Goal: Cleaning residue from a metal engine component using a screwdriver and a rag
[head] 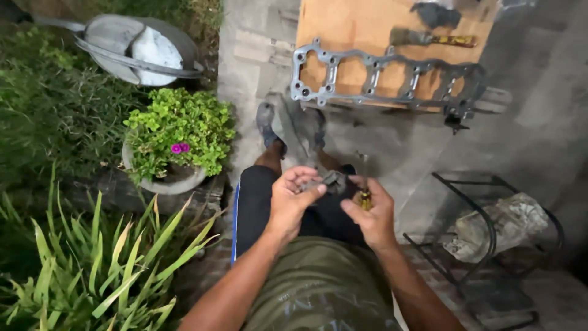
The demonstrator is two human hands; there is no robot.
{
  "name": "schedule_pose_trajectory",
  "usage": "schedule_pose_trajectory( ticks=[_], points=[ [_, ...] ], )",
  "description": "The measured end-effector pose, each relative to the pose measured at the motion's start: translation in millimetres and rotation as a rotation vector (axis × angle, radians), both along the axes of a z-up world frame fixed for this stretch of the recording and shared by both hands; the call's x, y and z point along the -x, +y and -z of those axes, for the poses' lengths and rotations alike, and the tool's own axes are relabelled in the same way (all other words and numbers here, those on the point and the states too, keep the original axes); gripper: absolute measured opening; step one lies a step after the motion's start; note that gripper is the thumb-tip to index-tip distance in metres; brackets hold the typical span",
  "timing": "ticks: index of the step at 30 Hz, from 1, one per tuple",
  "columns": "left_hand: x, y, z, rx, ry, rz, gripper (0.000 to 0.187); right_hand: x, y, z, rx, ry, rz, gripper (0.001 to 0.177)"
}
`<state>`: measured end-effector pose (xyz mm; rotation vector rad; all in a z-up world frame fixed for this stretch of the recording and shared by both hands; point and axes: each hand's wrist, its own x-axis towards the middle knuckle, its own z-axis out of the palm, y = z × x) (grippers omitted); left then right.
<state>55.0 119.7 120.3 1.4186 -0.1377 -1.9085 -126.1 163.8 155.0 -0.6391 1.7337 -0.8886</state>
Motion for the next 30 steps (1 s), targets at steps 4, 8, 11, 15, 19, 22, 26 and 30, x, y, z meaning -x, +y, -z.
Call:
schedule_pose_trajectory(
  ticks=[4, 8, 11, 15, 19, 22, 26, 30],
  points=[
    [-9, 9, 6, 0.036, 0.043, 0.088, 0.045, -29, -19, -1, 0.022, 0.014, -0.050, 0.047],
    [-20, 18, 11, 0.045, 0.024, 0.139, 0.048, -39, -4, 21, -0.022, -0.040, 0.076, 0.028],
    [-30, 18, 19, 0.216, -0.025, 0.262, 0.072, -40, 3, 30, -0.068, 0.007, 0.107, 0.029],
    [-33, -7, 3, 0.288, -0.161, 0.625, 0.059, -46, -2, 13, -0.163, 0.070, 0.098, 0.020],
    [-25, -16, 4, 0.606, -0.377, 0.765, 0.036, -37, -3, 7, -0.123, 0.320, -0.032, 0.017],
    [-18, -21, -2, 0.671, -0.485, 0.760, 0.022, -25, 1, 16, -0.191, 0.344, 0.062, 0.019],
    [-6, -29, -15, 0.789, -0.683, 0.783, 0.023, -7, 11, 29, -0.067, 0.471, -0.001, 0.026],
    [16, -14, -10, 0.849, -0.806, 0.879, 0.036, 17, 29, 24, 0.002, 0.475, 0.016, 0.027]
  ],
)
